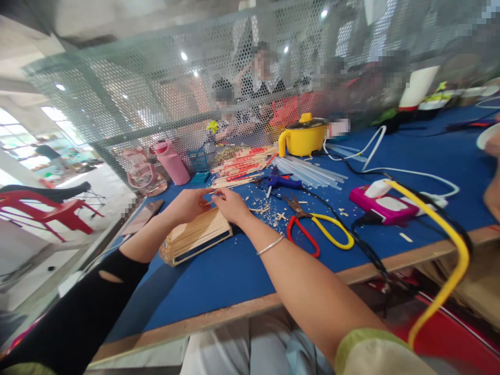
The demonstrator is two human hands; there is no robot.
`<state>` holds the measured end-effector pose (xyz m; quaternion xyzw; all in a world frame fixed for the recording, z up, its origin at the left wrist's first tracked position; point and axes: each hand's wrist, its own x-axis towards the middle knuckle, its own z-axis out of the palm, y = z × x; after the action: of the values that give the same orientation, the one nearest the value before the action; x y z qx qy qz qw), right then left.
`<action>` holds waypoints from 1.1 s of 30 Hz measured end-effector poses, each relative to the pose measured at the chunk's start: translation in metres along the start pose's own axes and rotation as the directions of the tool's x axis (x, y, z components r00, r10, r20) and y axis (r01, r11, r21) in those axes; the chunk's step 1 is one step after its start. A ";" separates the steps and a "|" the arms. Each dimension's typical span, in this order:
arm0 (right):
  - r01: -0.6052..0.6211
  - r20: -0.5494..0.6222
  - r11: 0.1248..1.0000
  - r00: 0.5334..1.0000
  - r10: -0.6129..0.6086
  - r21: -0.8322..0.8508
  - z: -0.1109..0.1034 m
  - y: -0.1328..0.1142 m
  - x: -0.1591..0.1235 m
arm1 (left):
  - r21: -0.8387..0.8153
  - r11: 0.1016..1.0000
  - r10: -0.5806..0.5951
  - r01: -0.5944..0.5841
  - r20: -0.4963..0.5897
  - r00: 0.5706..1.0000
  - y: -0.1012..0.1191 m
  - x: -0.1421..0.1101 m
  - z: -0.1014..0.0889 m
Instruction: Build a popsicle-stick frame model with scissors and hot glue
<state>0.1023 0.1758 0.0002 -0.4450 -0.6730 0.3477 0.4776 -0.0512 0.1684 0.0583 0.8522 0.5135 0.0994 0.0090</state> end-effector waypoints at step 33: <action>-0.060 0.093 0.996 0.994 0.055 0.062 -0.006 0.001 0.001 | -0.660 0.694 -0.652 0.288 -0.406 0.640 -0.081 -0.080 0.013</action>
<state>0.1084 0.1776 0.0021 -0.4321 -0.6693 0.4030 0.4505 -0.1562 0.1377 0.0237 0.5588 0.6498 0.5040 0.1073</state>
